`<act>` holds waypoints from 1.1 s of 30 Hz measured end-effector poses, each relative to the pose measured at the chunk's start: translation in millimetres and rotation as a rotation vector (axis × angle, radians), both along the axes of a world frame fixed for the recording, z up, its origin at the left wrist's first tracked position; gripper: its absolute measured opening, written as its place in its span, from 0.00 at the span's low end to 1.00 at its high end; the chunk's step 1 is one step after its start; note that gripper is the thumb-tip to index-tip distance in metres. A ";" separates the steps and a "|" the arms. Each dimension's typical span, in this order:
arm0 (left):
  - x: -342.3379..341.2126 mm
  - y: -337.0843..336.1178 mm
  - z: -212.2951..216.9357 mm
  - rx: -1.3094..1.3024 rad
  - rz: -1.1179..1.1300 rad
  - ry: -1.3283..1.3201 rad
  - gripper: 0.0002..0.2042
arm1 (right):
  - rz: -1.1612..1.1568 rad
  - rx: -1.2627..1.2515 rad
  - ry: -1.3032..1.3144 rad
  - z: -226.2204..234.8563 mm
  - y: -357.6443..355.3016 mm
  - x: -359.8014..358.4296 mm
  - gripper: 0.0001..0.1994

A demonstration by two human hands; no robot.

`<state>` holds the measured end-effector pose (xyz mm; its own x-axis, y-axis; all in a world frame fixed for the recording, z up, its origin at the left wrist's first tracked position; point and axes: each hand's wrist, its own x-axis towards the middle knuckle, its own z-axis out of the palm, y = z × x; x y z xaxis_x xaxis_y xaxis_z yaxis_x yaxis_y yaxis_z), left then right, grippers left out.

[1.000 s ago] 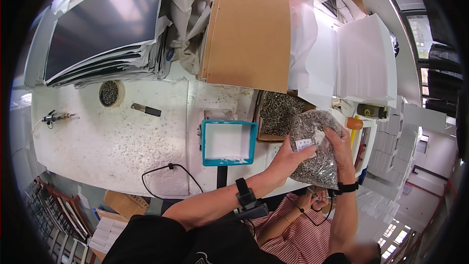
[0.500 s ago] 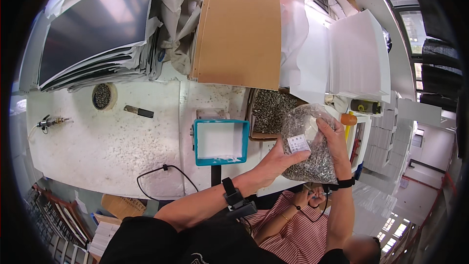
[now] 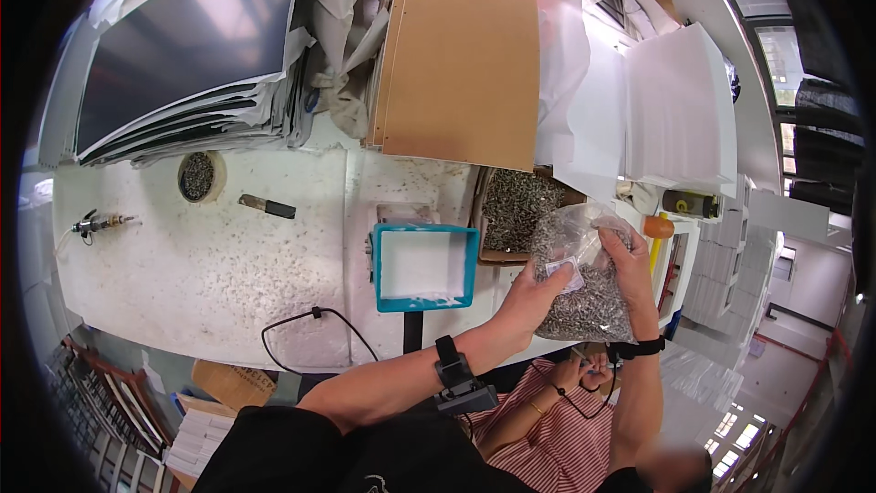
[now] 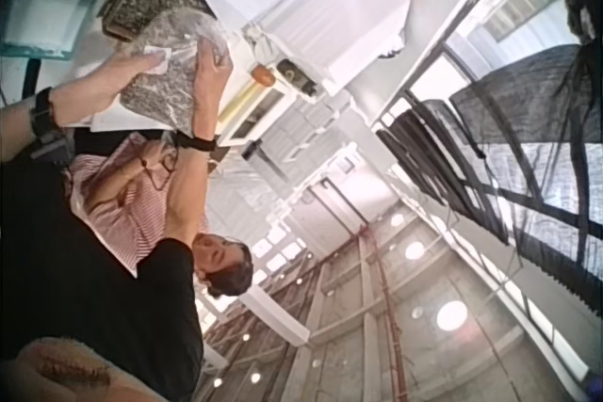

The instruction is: The person opens a plastic bag of small metal fasteners and pours them into a cardboard box. They then pick up a white protective sheet and place it into a cardboard box. Finally, the person picks up a dark rectangular panel from a stack and places it on the table.

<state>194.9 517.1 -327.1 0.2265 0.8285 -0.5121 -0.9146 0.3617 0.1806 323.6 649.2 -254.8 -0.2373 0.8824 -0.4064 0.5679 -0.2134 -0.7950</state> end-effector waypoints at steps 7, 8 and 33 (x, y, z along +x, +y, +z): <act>27.3 12.0 9.9 0.057 -0.036 0.450 0.34 | -0.166 -0.041 0.206 -10.6 5.5 48.4 0.13; 30.6 12.5 9.0 0.065 -0.044 0.510 0.35 | -0.190 -0.053 0.218 -11.1 4.4 50.2 0.13; 13.4 11.2 -22.3 0.138 -0.242 1.003 0.18 | -0.465 -0.018 0.505 -76.8 -52.1 60.6 0.12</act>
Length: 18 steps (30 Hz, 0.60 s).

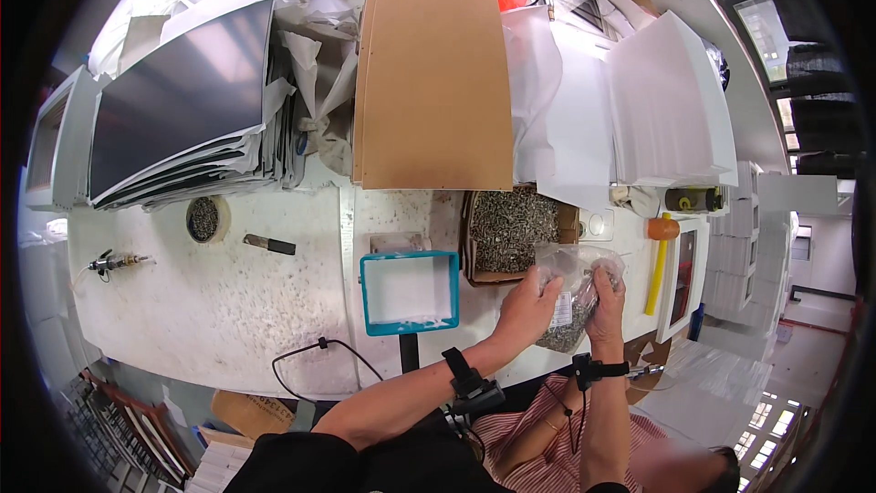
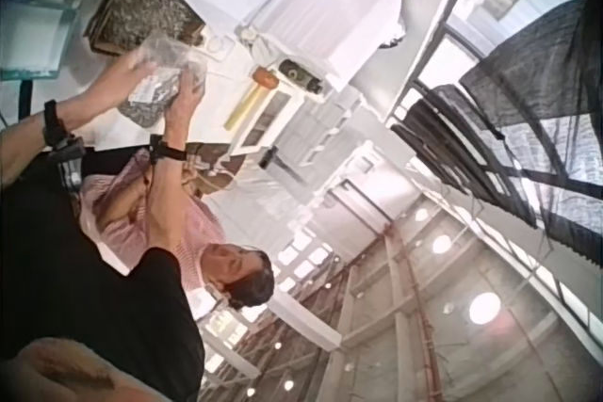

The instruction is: The person opens a plastic bag of small metal fasteners and pours them into a cardboard box. They then pick up a white protective sheet and place it into a cardboard box. Finally, the person picks up a dark rectangular panel from a stack and places it on the table.

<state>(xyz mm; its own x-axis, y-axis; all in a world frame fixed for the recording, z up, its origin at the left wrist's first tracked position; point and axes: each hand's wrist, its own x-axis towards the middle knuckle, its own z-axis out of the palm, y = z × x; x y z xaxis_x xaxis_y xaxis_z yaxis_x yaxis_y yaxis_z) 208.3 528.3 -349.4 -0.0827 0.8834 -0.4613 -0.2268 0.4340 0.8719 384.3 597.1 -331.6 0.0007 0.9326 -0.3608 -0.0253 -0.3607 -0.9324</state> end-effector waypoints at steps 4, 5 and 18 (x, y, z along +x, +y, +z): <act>2.0 -9.6 -0.7 0.123 0.068 -0.039 0.16 | -0.024 0.012 0.028 -4.0 -10.7 4.5 0.12; 0.5 -10.9 1.9 0.122 0.063 -0.036 0.16 | -0.029 0.022 0.036 -5.9 -13.5 5.0 0.12; -16.4 -33.2 11.1 0.259 0.003 0.110 0.12 | -0.120 0.139 0.186 -23.8 -51.3 -18.9 0.09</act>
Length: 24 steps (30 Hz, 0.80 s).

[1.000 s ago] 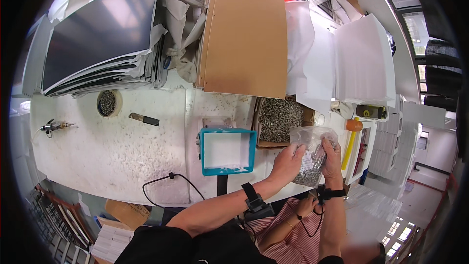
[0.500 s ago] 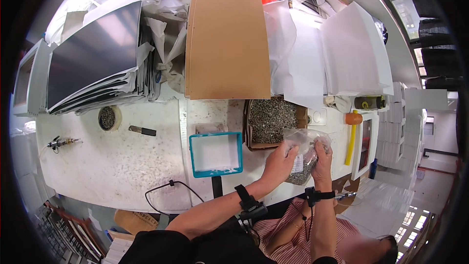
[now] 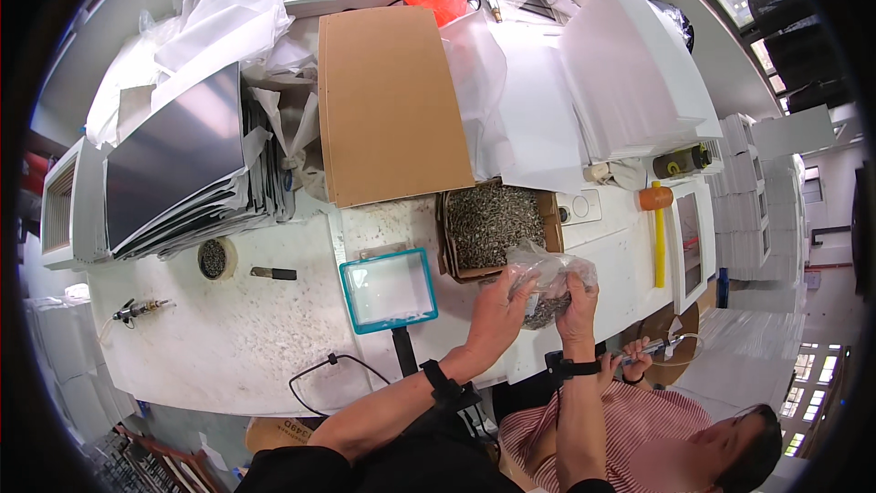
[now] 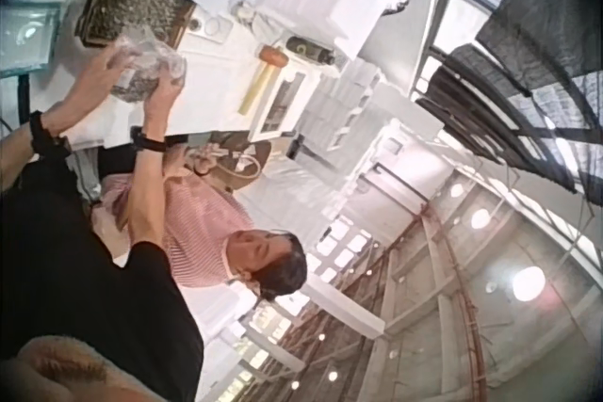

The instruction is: The person opens a plastic bag of small metal fasteners and pours them into a cardboard box. They then pick up a white protective sheet and place it into a cardboard box. Finally, the person picks up a dark rectangular panel from a stack and places it on the table.

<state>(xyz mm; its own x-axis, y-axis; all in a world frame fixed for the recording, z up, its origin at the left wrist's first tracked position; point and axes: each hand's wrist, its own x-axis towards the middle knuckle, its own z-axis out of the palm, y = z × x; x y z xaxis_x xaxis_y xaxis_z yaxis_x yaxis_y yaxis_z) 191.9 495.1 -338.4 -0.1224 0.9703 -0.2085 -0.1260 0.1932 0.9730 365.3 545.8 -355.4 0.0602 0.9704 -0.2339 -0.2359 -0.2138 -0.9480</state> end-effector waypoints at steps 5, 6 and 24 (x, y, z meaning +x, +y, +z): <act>0.1 5.2 -6.7 -0.007 0.056 -0.068 0.16 | -0.045 0.006 0.017 -7.7 -2.8 -8.0 0.08; -1.1 8.4 -7.6 -0.015 0.047 -0.158 0.17 | -0.035 0.017 0.020 -9.8 -2.2 -8.1 0.07; -20.2 24.0 -8.5 -0.066 0.166 -0.370 0.08 | 0.126 0.098 -0.054 -20.3 1.2 7.0 0.07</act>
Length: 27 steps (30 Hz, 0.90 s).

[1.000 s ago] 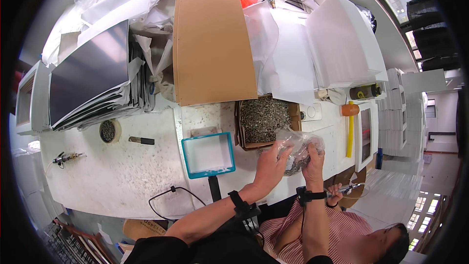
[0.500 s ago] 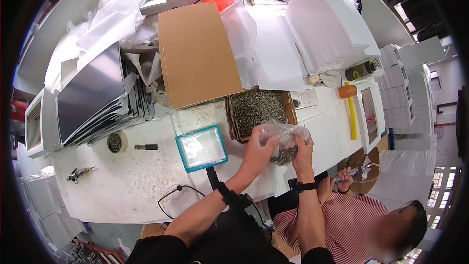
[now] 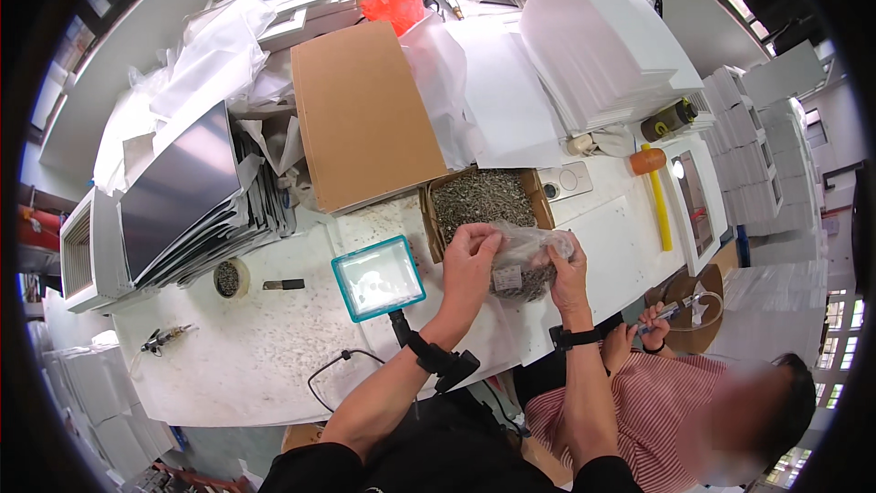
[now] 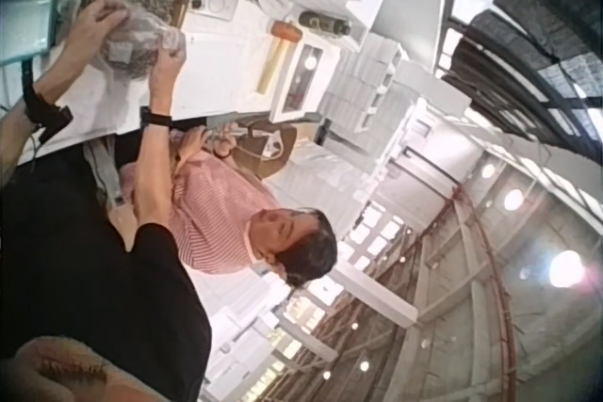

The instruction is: The person opens a plastic bag of small metal fasteners and pours them into a cardboard box. They then pick up a white protective sheet and place it into a cardboard box. Finally, the person picks up a dark rectangular panel from a stack and places it on the table.

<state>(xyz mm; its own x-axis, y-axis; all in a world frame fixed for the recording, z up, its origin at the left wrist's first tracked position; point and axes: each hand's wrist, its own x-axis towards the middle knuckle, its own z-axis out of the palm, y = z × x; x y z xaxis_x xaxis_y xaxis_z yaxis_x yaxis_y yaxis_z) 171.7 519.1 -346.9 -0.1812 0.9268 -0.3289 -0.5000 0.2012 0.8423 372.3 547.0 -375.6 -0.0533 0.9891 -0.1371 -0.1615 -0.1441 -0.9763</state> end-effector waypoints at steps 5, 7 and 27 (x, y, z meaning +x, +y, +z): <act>4.5 -0.8 3.1 0.005 0.006 0.016 0.07 | 0.037 0.049 -0.102 0.5 1.6 14.3 0.07; 6.8 -9.2 9.5 0.059 -0.004 0.038 0.06 | 0.060 0.077 -0.102 3.7 -2.0 19.2 0.08; 3.4 -35.9 21.5 0.203 -0.086 0.041 0.04 | 0.195 0.181 -0.459 83.7 -21.2 29.6 0.14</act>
